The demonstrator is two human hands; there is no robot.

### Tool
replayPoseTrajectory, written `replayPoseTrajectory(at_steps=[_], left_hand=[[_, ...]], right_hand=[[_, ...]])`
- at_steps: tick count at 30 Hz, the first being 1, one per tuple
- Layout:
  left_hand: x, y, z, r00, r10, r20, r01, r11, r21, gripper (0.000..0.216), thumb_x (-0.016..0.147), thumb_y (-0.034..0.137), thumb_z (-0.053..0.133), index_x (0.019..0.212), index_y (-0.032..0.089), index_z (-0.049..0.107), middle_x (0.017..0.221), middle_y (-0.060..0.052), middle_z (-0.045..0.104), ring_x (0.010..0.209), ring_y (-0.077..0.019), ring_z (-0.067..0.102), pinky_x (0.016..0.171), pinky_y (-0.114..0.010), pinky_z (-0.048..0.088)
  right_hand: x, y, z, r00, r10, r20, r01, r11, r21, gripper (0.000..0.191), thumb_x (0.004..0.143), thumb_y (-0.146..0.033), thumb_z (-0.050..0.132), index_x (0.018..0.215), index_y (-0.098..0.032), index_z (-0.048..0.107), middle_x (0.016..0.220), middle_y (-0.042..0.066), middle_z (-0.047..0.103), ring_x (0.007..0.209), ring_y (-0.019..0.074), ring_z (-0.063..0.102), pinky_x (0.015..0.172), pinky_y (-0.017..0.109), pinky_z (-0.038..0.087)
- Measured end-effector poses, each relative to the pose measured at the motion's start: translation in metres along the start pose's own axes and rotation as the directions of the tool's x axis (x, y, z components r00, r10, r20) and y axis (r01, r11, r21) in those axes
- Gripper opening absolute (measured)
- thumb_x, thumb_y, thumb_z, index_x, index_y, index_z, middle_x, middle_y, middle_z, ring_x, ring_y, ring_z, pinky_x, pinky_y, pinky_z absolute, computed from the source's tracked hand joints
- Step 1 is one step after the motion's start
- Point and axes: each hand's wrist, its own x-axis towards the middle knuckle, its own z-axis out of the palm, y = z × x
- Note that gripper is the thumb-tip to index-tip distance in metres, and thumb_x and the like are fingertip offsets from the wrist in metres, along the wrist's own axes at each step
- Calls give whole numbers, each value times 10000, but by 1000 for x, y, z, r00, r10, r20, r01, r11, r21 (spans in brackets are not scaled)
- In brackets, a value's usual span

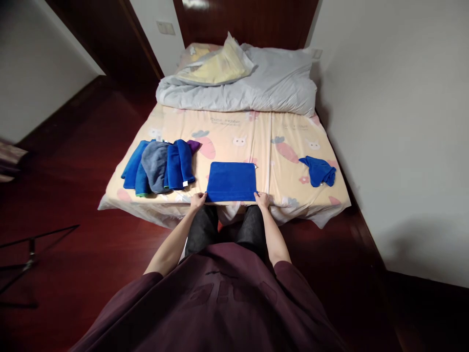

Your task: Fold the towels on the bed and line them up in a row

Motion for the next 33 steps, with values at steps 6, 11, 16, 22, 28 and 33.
replayPoseTrajectory(at_steps=[6,11,16,22,28,33], left_hand=[[4,-1,2,999,-33,1,33,999,6,376,961,425,543,944,132,778,1018,-174,785,1043,-303,727,917,-339,520],[4,-1,3,999,-51,-8,51,999,7,370,948,427,549,969,137,778,1044,-176,784,1064,-294,726,913,-328,525],[2,2,3,997,-73,-13,73,997,22,390,946,458,554,988,142,778,1070,-182,781,1097,-308,716,934,-348,522],[-1,9,3,992,-126,-27,127,990,61,420,933,482,562,1050,138,772,1117,-215,763,1135,-363,694,935,-425,520],[-4,18,6,985,-157,-68,164,979,122,429,922,499,558,1083,152,752,1150,-228,745,1154,-387,681,928,-458,516],[-11,24,6,990,-102,-99,118,979,169,394,952,444,543,1184,149,662,1196,-226,705,1138,-368,673,926,-451,516]], right_hand=[[2,-2,-1,999,38,20,-38,999,-14,270,913,-461,669,855,-241,814,894,56,796,922,211,752,758,241,525],[3,-3,-2,997,67,32,-66,997,-29,278,903,-476,683,882,-238,823,947,75,800,937,230,760,754,261,537],[3,-2,-3,996,87,26,-86,996,-34,292,886,-508,698,900,-246,826,975,89,805,933,230,762,747,261,543],[6,1,-1,995,96,15,-96,995,-33,335,851,-544,710,830,-229,825,903,102,800,882,241,763,707,270,542],[14,-2,2,994,113,0,-112,993,-41,304,795,-495,765,835,-200,830,868,133,791,826,247,759,668,273,544],[13,-7,5,996,90,-16,-90,995,-49,241,827,-432,741,845,-200,801,872,121,773,867,238,746,740,279,549]])
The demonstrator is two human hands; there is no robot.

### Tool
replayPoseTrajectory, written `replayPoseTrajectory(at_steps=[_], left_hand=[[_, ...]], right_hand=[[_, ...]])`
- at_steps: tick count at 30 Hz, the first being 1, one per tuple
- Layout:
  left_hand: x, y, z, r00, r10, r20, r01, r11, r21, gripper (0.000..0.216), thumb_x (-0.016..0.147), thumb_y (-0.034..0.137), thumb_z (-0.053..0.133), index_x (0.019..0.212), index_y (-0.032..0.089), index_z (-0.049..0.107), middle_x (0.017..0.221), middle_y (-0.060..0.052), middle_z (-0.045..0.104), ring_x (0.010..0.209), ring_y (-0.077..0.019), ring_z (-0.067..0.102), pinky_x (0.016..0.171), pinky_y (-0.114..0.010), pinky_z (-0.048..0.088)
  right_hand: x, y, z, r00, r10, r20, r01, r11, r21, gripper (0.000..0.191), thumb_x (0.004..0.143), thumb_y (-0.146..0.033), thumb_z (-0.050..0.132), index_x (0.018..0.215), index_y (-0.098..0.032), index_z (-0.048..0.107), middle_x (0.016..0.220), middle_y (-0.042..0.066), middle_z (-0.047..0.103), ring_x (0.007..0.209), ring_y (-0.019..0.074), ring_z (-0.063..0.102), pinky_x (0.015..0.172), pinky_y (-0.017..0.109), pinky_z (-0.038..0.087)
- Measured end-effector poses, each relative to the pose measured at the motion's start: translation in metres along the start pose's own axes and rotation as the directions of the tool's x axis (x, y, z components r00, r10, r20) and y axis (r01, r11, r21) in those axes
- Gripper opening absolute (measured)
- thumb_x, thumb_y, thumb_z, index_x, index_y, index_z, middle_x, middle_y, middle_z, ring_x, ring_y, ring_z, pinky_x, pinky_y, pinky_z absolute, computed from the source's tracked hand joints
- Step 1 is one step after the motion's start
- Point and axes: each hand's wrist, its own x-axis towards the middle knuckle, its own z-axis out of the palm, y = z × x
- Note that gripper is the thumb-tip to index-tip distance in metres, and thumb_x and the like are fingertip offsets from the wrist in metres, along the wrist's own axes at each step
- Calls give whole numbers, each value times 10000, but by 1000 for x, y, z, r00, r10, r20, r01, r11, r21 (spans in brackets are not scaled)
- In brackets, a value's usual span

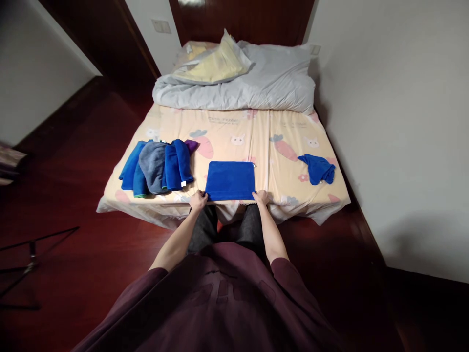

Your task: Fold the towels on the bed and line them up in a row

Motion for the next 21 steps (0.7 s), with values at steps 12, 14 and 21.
replayPoseTrajectory(at_steps=[12,14,21], left_hand=[[-4,-5,3,745,661,89,-653,696,300,334,983,140,401,1202,171,651,1267,-203,624,1261,-349,545,1067,-497,431],[0,-14,6,692,710,128,-715,651,257,370,964,123,415,1250,165,645,1285,-201,625,1253,-338,560,1066,-486,447],[4,-49,19,625,769,135,-777,597,198,654,826,18,428,1462,125,536,1483,-199,544,1387,-307,508,1178,-470,422]], right_hand=[[-21,-1,10,756,-653,-45,627,742,-238,308,905,-12,519,1061,-201,706,1164,137,665,1117,266,596,984,384,453],[-21,6,12,671,-741,39,726,644,-241,360,908,9,483,1082,-196,721,1150,127,679,1114,260,600,995,390,453],[-24,37,19,597,-801,35,790,580,-196,591,860,60,427,1333,-177,691,1391,125,646,1291,256,573,1135,421,445]])
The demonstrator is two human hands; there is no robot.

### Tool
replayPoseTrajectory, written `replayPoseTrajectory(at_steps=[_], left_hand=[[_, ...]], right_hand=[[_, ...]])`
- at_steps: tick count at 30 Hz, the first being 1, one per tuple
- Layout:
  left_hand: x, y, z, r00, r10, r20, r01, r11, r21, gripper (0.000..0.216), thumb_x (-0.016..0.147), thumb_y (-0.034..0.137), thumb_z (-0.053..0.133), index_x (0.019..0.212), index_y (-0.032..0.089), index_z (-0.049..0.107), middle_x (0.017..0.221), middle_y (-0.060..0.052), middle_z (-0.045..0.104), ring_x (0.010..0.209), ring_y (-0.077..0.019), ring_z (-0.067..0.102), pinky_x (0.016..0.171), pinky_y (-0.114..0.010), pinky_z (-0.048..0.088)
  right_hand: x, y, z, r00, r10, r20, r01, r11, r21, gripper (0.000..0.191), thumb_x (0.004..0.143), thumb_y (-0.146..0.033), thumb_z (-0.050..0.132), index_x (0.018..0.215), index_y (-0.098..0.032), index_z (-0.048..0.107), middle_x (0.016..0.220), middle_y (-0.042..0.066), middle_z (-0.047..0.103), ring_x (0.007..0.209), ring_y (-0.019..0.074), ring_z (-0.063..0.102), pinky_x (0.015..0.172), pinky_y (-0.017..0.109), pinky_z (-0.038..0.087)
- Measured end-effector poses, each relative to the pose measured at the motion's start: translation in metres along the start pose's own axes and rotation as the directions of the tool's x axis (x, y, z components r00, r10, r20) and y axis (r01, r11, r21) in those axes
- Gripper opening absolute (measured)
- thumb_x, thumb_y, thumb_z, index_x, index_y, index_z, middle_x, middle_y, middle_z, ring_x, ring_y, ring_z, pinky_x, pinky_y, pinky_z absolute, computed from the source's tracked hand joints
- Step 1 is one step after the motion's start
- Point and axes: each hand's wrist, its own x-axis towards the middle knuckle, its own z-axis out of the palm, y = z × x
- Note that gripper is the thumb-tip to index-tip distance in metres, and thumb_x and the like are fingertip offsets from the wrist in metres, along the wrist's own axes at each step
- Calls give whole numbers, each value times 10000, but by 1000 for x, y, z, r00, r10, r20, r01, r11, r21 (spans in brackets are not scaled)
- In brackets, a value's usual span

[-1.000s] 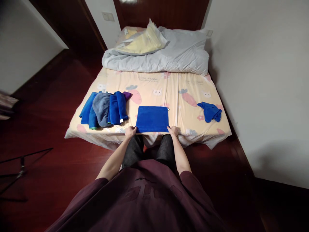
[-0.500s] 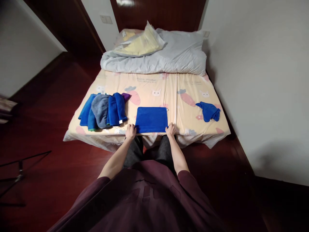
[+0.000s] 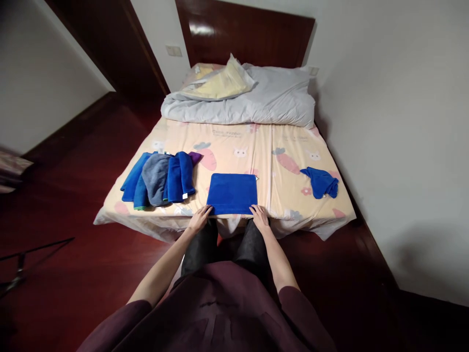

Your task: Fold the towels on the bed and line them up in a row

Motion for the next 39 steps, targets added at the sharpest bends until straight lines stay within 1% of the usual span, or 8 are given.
replayPoseTrajectory(at_steps=[4,8,14,24,31,33,36,39], left_hand=[[-4,8,10,1000,-1,3,1,1000,28,684,805,57,483,1489,67,498,1512,-236,508,1474,-350,419,1223,-494,366],[5,18,11,997,-74,2,74,994,77,584,864,96,457,1441,33,529,1472,-291,515,1407,-393,478,1172,-528,394],[29,21,-2,990,-122,75,111,985,135,505,891,79,409,1356,94,606,1155,-237,660,1134,-364,638,1051,-524,461],[31,16,-24,974,-123,188,87,978,187,481,927,82,405,1347,152,629,1182,-205,680,996,-303,689,1002,-465,487],[27,5,-40,963,-204,175,224,970,-100,438,839,73,518,1202,202,726,1128,-114,746,1039,-260,707,983,-348,526],[26,1,-43,957,-242,159,276,929,-246,412,814,94,541,1160,192,743,1110,-89,766,1044,-254,715,974,-331,541],[25,0,-43,939,-330,99,333,798,-502,315,837,209,574,1098,162,744,1095,-89,777,1037,-248,726,970,-336,562],[23,2,-37,912,-406,52,344,693,-634,303,869,348,593,1072,159,716,1096,-99,771,1043,-236,723,970,-348,569]], right_hand=[[-12,0,0,999,-24,-36,26,999,45,599,886,1,448,1432,-163,632,1507,113,578,1401,266,510,1215,442,404],[-12,-4,-4,999,1,-40,3,995,96,586,882,-57,505,1449,-153,617,1540,102,552,1420,277,499,1230,449,399],[5,-1,-10,996,90,-9,-87,982,168,507,887,-88,548,1369,-172,682,1415,96,658,1311,258,582,1180,419,455],[25,-3,-12,982,179,55,-185,971,148,564,802,78,454,1190,-176,774,1239,94,727,1190,221,612,1092,348,502],[12,12,-25,995,62,78,-84,943,321,513,773,44,481,1124,-166,791,1166,91,755,1151,210,648,1108,372,493],[11,16,-27,994,100,52,-113,911,397,470,763,13,516,1080,-189,799,1142,77,768,1135,218,669,1104,402,502],[12,17,-24,976,216,18,-193,831,521,399,763,-54,553,1035,-207,802,1124,70,782,1111,228,702,1081,423,522],[14,14,-18,944,330,-3,-252,729,636,312,812,-183,586,1048,-184,790,1112,91,787,1064,241,726,1022,414,552]])
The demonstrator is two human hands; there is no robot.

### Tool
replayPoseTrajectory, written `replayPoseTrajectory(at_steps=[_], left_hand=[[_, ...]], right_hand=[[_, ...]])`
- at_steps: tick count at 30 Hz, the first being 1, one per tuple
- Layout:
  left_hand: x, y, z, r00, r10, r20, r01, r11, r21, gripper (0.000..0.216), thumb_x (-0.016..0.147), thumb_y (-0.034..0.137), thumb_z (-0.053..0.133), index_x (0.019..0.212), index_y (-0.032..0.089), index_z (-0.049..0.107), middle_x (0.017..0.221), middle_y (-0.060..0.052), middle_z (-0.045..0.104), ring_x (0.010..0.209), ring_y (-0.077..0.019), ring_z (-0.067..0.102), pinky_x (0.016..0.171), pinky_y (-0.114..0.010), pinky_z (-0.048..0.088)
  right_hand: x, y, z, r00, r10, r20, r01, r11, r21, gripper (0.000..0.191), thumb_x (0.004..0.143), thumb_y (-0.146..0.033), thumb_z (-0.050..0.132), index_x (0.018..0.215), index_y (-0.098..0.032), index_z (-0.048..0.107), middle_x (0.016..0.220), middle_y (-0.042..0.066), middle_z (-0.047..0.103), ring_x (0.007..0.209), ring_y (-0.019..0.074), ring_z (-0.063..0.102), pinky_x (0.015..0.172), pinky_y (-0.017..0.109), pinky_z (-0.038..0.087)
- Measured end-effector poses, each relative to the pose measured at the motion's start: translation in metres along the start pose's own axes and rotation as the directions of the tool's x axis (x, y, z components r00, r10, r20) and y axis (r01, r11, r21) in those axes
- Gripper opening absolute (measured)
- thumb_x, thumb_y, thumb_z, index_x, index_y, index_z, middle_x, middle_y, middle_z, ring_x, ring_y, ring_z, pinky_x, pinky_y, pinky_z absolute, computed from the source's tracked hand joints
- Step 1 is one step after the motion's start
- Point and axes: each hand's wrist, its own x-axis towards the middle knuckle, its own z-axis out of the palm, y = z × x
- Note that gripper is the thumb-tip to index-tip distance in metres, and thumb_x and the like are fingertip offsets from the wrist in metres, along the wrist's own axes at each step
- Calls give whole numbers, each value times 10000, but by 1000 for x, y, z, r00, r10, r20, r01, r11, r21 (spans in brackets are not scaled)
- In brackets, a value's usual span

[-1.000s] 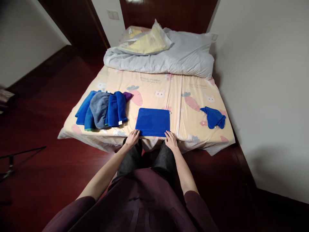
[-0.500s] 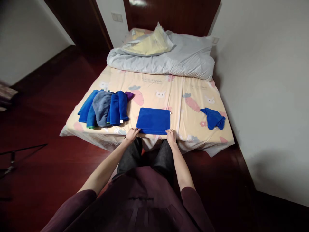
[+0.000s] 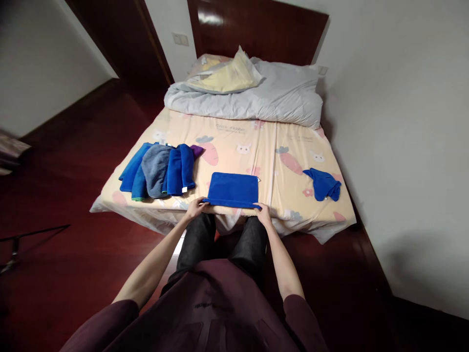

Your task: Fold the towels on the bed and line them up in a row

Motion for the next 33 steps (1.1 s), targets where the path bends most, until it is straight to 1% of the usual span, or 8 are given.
replayPoseTrajectory(at_steps=[2,5,9,14,19,26,30,33], left_hand=[[-1,-3,5,999,-15,-39,15,1000,-20,310,875,399,593,1048,165,700,1060,-99,768,1022,-235,720,961,-357,567],[-1,-5,10,996,-25,-88,23,1000,-17,337,891,447,569,1035,163,678,996,-98,757,969,-232,715,923,-351,566],[1,-5,9,990,-65,-123,70,997,35,319,909,445,548,1018,168,663,952,-89,747,934,-228,712,875,-332,560],[3,-4,5,987,-117,-108,127,987,96,253,904,377,591,1042,176,659,966,-105,763,907,-244,728,864,-347,556],[1,-6,8,972,-202,-119,216,970,114,216,887,313,625,1047,175,666,990,-112,779,943,-258,744,899,-362,560],[4,-6,4,959,-264,-106,273,958,89,203,864,301,683,1019,171,691,994,-112,788,928,-250,754,881,-351,577],[6,-7,1,937,-335,-104,344,935,88,212,850,315,724,985,154,700,993,-127,791,934,-256,757,858,-340,577],[8,-6,1,927,-358,-110,368,924,103,195,847,319,729,957,159,707,960,-125,795,907,-258,760,831,-335,574]], right_hand=[[1,0,6,997,49,-62,-46,997,56,298,833,-289,617,1053,-164,775,1069,107,790,999,250,731,953,400,575],[3,0,10,986,109,-129,-99,992,81,359,838,-430,642,1034,-147,744,984,111,781,898,247,719,855,368,585],[4,0,7,984,134,-119,-125,989,78,413,862,-564,595,899,-162,682,841,86,737,792,224,690,744,311,562],[1,1,0,981,171,-91,-168,985,42,468,844,-659,610,691,-219,563,622,21,621,689,209,639,642,282,528],[5,2,1,976,205,-78,-205,979,9,430,848,-607,653,676,-219,584,641,31,652,732,228,677,672,297,552],[12,3,-1,970,234,-68,-237,971,-39,306,820,-481,731,695,-212,659,661,54,714,741,254,725,671,314,572],[15,4,-1,965,252,-77,-258,963,-82,290,794,-465,751,672,-220,656,652,58,718,713,249,725,650,307,560],[17,3,-1,965,249,-88,-258,959,-118,309,780,-479,738,633,-228,633,604,37,687,675,231,708,614,281,534]])
